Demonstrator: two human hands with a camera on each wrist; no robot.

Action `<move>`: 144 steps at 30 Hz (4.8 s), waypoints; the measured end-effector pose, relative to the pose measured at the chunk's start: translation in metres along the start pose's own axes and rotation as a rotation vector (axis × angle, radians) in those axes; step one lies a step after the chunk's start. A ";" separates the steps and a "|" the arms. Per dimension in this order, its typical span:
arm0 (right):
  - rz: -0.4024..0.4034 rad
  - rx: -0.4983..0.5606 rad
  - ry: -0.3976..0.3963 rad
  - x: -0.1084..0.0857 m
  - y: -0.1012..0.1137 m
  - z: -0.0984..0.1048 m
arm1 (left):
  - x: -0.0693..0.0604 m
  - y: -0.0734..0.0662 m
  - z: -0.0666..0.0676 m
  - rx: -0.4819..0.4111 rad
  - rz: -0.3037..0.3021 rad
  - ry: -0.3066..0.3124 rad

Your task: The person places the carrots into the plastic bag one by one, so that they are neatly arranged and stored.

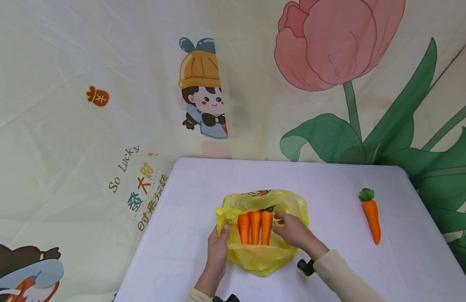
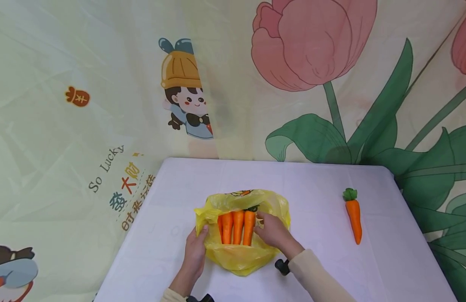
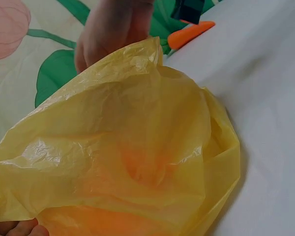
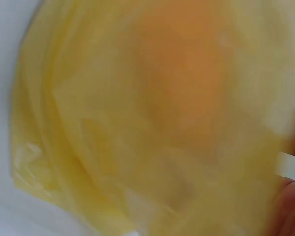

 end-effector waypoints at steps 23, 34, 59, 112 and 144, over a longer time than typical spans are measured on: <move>0.496 -0.421 -0.698 -0.080 0.021 0.107 | -0.001 -0.002 -0.003 -0.001 -0.001 0.000; 0.373 -0.479 -0.823 -0.080 -0.056 0.171 | -0.003 0.000 -0.002 0.003 0.010 -0.010; -0.473 0.160 -0.548 -0.052 -0.246 0.182 | -0.003 -0.005 -0.003 0.020 0.028 -0.018; -0.231 0.382 -0.223 -0.049 -0.106 0.151 | -0.004 -0.003 0.001 0.019 0.016 -0.034; -0.032 0.598 0.073 -0.015 0.021 0.043 | -0.008 -0.003 0.003 -0.011 0.002 -0.036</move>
Point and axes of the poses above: each hand's wrist, its own x-axis towards the middle knuckle, its own z-axis out of the back of the hand, y = z × x, the point moved 8 cm from there along x, towards the middle knuckle, and after that the axes turned 11 degrees about -z, right-handed, at the moved point
